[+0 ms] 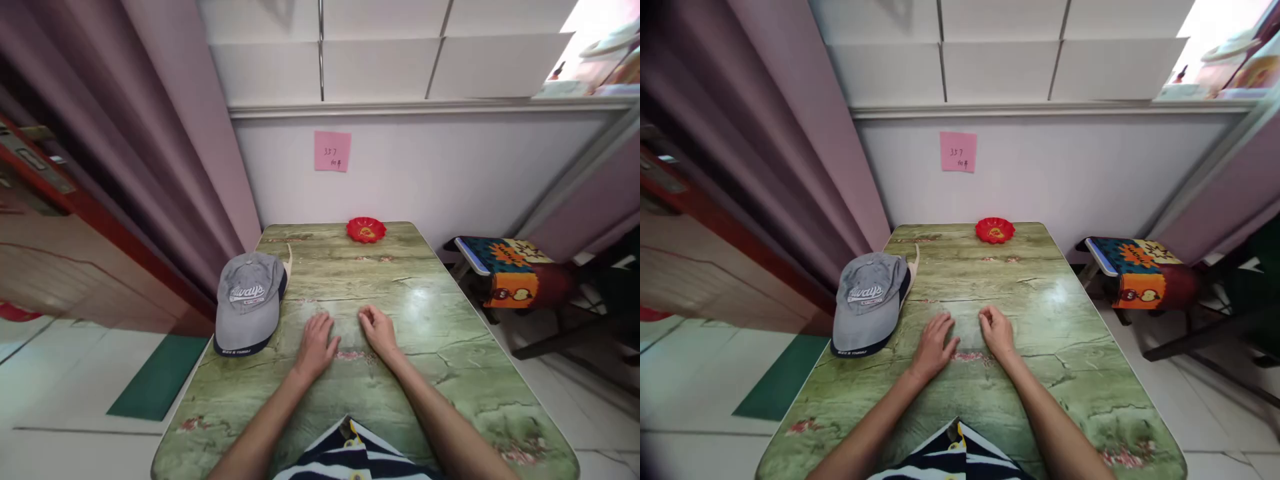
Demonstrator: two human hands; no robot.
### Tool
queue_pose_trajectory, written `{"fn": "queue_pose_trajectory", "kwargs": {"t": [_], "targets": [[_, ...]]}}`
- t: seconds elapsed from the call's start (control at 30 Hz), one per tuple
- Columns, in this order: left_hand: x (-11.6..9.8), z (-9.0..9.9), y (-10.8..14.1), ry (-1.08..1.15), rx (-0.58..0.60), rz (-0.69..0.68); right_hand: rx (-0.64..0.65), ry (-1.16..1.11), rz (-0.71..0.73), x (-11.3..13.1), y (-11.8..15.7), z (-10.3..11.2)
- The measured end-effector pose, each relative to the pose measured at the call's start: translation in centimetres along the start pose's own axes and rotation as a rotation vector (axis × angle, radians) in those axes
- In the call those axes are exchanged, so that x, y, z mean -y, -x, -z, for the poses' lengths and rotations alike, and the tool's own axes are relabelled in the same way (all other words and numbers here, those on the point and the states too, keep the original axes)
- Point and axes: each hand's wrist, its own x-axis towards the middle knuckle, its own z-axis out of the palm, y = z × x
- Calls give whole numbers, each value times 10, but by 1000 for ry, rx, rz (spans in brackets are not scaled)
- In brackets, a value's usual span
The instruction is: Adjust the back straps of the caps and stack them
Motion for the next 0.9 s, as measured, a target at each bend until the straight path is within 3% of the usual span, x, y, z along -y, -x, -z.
{"fn": "queue_pose_trajectory", "kwargs": {"t": [0.1, 0.4, 0.6, 0.7, 0.8, 0.9], "targets": [[3, -2, 10, -31, 44, -57, 47, 55, 55, -8, 5, -4], [-4, 4, 6, -37, 33, -53, 62, 57, 77, -10, 7, -4], [3, 3, 4, 14, -28, -66, 72, 28, 84, -12, 6, -3], [12, 27, -14, 1, -181, -52, 78, 24, 74, -11, 6, -2], [27, 75, -43, -83, -409, 15, 76, 23, 65, -11, 6, -2], [49, 128, -69, -214, -578, 188, 73, 19, 69, -13, 6, -2]]}}
